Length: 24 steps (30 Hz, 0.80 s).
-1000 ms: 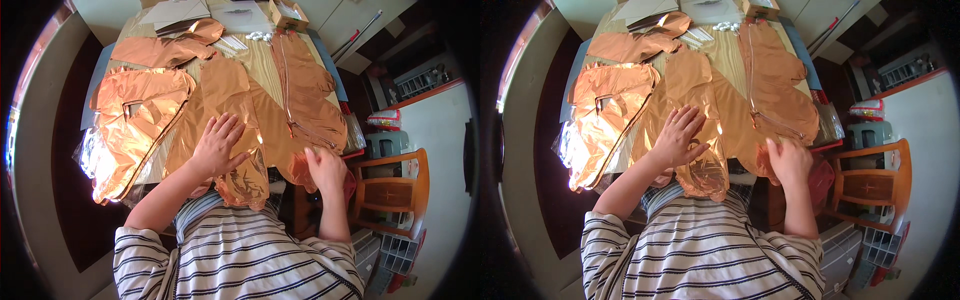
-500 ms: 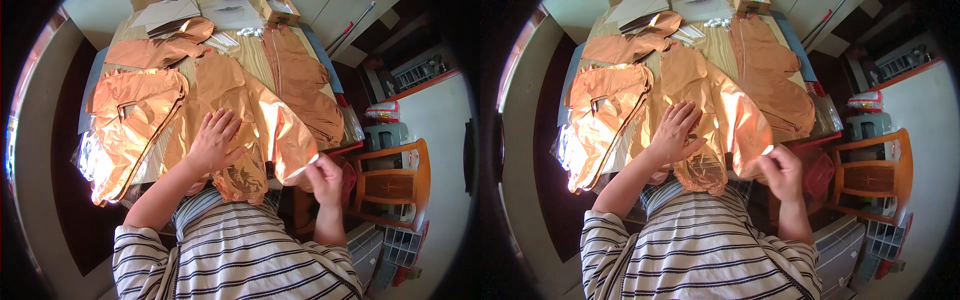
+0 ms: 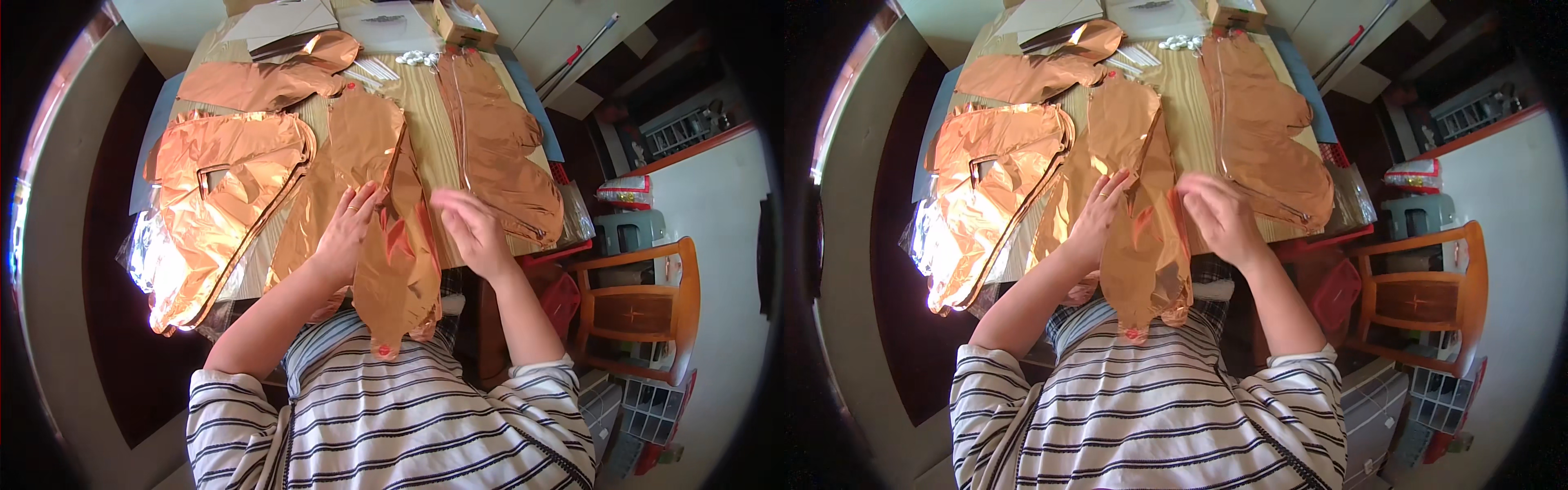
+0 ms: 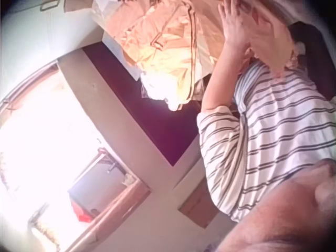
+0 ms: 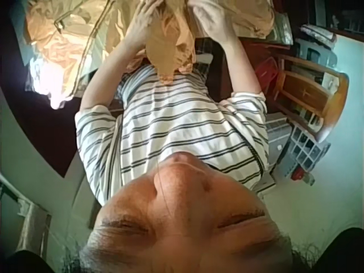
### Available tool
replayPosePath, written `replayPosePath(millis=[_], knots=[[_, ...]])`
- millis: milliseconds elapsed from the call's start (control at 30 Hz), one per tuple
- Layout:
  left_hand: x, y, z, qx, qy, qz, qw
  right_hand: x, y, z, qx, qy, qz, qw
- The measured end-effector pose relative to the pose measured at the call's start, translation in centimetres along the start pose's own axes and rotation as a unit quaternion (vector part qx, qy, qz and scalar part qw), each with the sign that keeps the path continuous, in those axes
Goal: Folding and preparing foil balloons for packaging.
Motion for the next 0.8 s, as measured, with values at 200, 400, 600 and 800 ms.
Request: replayPosePath(millis=[200, 400, 600, 800], knots=[[-0.1, 0.2, 0.0, -0.076, -0.044, -0.033, 0.996, 3.5, -0.7, 6.4, -0.136, 0.288, 0.037, 0.947], [-0.1, 0.3, -0.7, -0.058, 0.026, -0.007, 0.998, 3.5, -0.9, 7.1, -0.187, 0.293, 0.063, 0.935], [-1.0, 0.5, -2.4, 0.033, 0.191, 0.005, 0.981, 4.1, -0.7, 7.2, -0.19, 0.312, 0.078, 0.927], [-5.1, -1.3, -8.7, 0.139, 0.35, -0.024, 0.926, 3.9, -0.9, 7.0, -0.213, 0.305, 0.116, 0.921]])
Point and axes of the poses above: each hand's wrist, its own y-axis away from the middle knuckle, its own z-axis out of the palm, x = y × z, the point moved 9 cm from there along -y, towards the middle knuckle, and after that the axes turned 11 degrees about -x, right-handed, at the moved point
